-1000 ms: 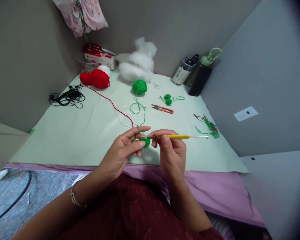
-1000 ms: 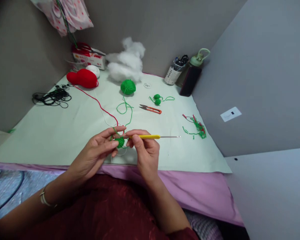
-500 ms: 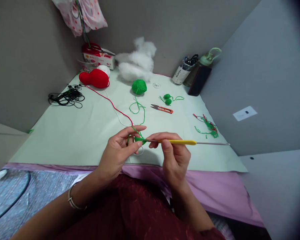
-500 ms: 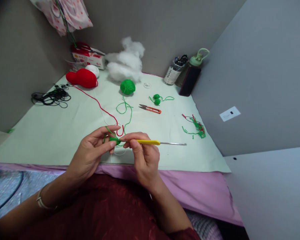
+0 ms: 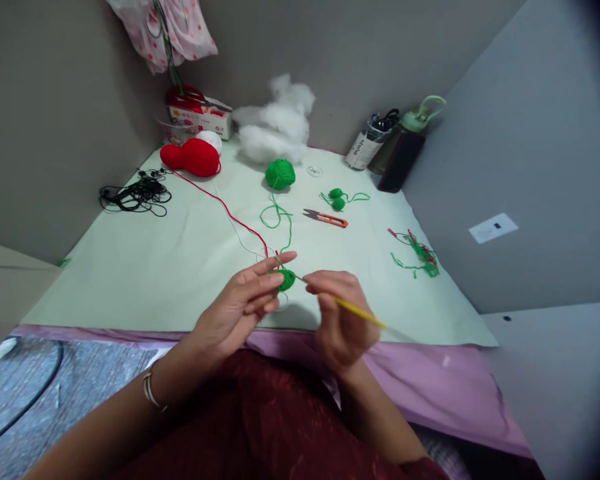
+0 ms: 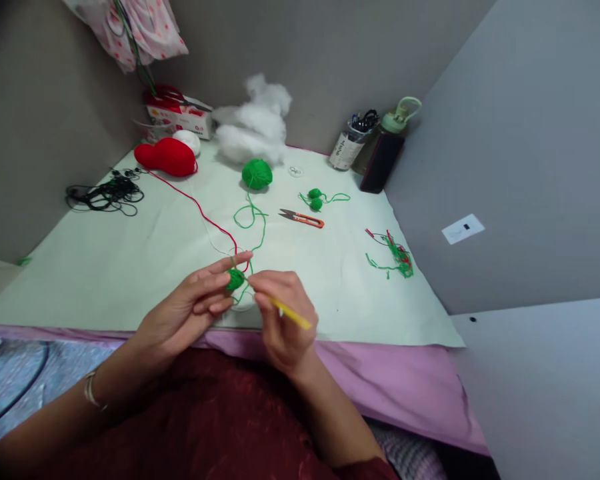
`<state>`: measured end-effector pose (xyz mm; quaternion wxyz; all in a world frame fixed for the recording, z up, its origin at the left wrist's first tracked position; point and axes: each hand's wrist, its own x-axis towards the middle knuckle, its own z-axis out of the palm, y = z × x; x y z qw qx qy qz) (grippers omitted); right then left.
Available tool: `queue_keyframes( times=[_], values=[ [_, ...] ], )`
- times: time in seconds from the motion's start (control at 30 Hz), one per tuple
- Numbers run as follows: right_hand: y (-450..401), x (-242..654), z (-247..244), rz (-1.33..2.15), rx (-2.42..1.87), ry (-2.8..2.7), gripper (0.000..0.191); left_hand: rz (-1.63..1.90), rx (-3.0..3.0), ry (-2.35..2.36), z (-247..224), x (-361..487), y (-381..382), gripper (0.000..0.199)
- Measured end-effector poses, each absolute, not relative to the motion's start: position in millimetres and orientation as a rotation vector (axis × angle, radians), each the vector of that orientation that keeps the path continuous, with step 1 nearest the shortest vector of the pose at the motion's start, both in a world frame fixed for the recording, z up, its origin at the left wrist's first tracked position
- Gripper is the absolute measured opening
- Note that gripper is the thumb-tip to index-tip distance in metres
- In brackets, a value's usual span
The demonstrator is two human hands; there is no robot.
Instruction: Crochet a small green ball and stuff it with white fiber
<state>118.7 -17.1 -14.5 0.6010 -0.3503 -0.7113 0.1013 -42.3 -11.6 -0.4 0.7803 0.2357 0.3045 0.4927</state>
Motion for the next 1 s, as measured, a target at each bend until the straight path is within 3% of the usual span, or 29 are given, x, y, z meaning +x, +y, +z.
queue_keyframes(
  times=[0.1, 0.2, 0.37, 0.5, 0.73, 1.0],
  values=[
    [-13, 118, -5, 0.593, -0.808, -1.429, 0.024, 1.127, 0.561, 0.677, 1, -43, -10, 0.036],
    [-11, 115, -1, 0.702, -0.814, -1.435, 0.020, 1.166, 0.676, 0.728, 2, -40, -12, 0.038],
    [-15, 112, -13, 0.375, -0.873, -1.638, 0.025, 1.247, 0.727, 0.810, -1, -36, -16, 0.043],
    [-17, 114, -22, 0.037, -0.839, -1.760, 0.038, 1.108, 0.543, 0.689, -3, -36, -14, 0.039],
    [-11, 118, -6, 0.787, -0.836, -1.320, 0.018, 1.160, 0.535, 0.691, -1, -39, -11, 0.027],
    [-10, 118, -10, 1.024, -0.840, -1.194, 0.018, 1.187, 0.754, 0.792, -3, -38, -17, 0.028]
  ],
)
